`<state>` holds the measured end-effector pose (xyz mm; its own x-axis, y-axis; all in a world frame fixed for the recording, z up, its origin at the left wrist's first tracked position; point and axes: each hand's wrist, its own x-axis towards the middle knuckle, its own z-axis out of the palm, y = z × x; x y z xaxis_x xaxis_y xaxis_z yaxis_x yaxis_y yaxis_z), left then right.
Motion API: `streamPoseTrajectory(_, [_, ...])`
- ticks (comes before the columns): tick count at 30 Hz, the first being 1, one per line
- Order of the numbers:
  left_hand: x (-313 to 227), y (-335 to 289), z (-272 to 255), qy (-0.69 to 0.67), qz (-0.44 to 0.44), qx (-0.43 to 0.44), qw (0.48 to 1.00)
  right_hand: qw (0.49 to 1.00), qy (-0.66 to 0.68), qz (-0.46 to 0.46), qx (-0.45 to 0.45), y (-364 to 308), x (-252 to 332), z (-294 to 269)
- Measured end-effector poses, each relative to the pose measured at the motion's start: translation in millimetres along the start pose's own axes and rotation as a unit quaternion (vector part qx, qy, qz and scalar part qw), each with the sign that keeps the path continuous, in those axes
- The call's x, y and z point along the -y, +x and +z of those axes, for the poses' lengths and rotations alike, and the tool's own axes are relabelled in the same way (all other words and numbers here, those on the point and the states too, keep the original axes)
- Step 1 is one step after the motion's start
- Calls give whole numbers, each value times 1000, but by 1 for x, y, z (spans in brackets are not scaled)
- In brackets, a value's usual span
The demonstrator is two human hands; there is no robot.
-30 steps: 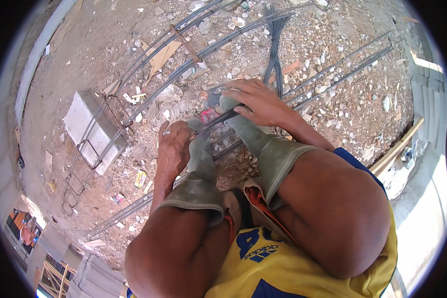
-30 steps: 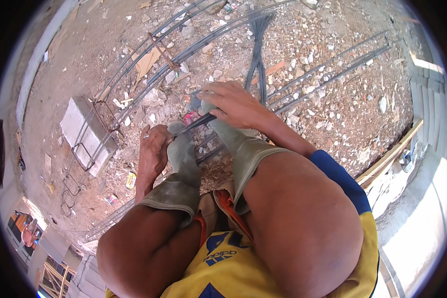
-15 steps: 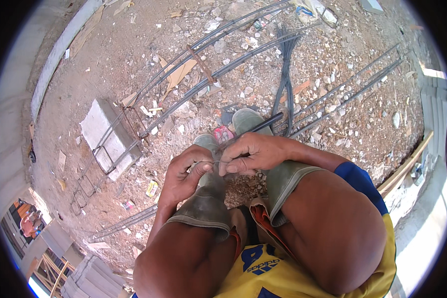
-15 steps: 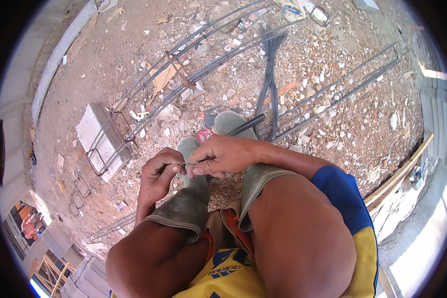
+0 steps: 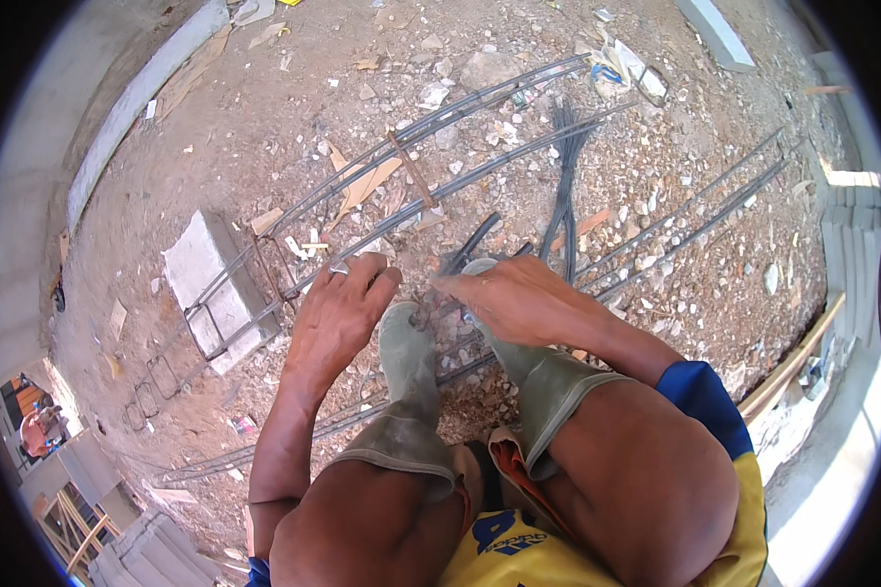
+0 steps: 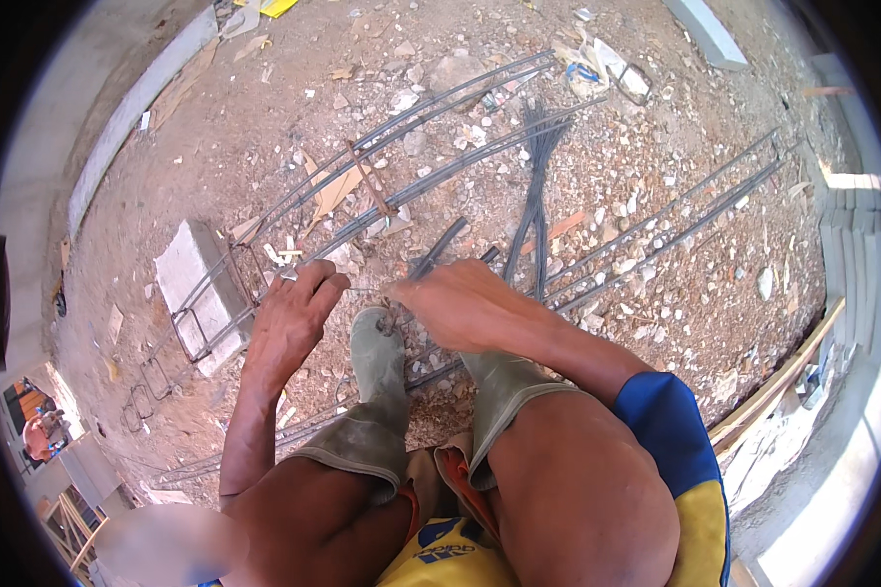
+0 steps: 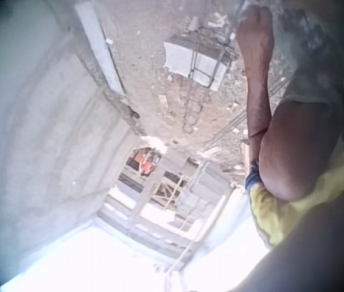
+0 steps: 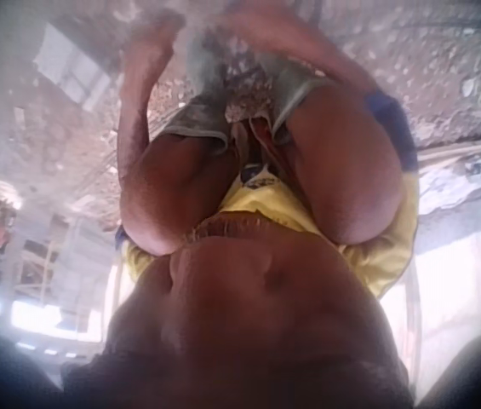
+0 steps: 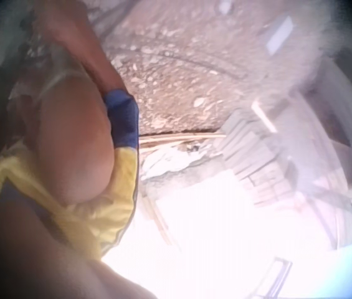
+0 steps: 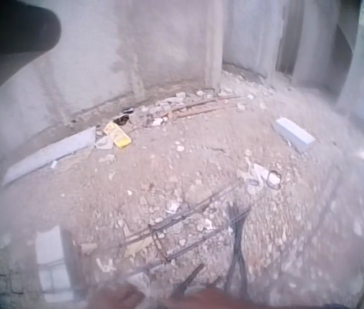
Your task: The person secures rebar together with wire using pliers while sitting on the ground at a construction site.
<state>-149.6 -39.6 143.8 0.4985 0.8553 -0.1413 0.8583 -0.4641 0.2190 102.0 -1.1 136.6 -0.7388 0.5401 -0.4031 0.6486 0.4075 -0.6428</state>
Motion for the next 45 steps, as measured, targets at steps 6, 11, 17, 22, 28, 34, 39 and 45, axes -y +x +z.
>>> streamPoseTrajectory(6, [28,37,-38,24,140,5,990,950,294,-89,-51,-9,-4,-12])
streamPoseTrajectory(11, [54,88,-72,32,162,4,986,992,121,20,-10,1,18,-101])
streamPoseTrajectory(17, [89,130,-52,-257,103,-24,961,992,96,20,-86,33,1,-117])
streamPoseTrajectory(22, [92,134,1,-417,-97,-108,897,957,225,160,-86,34,-28,-75])
streamPoseTrajectory(28, [113,162,31,-422,-167,-27,891,902,306,302,-35,52,-49,-63])
streamPoseTrajectory(34, [110,193,50,-448,-246,16,859,956,185,142,-180,97,-71,-41])
streamPoseTrajectory(39, [120,198,58,-430,-287,46,855,955,156,80,-241,125,-70,-28])
streamPoseTrajectory(45, [121,196,57,-415,-344,33,842,951,132,82,-268,130,-58,-24])
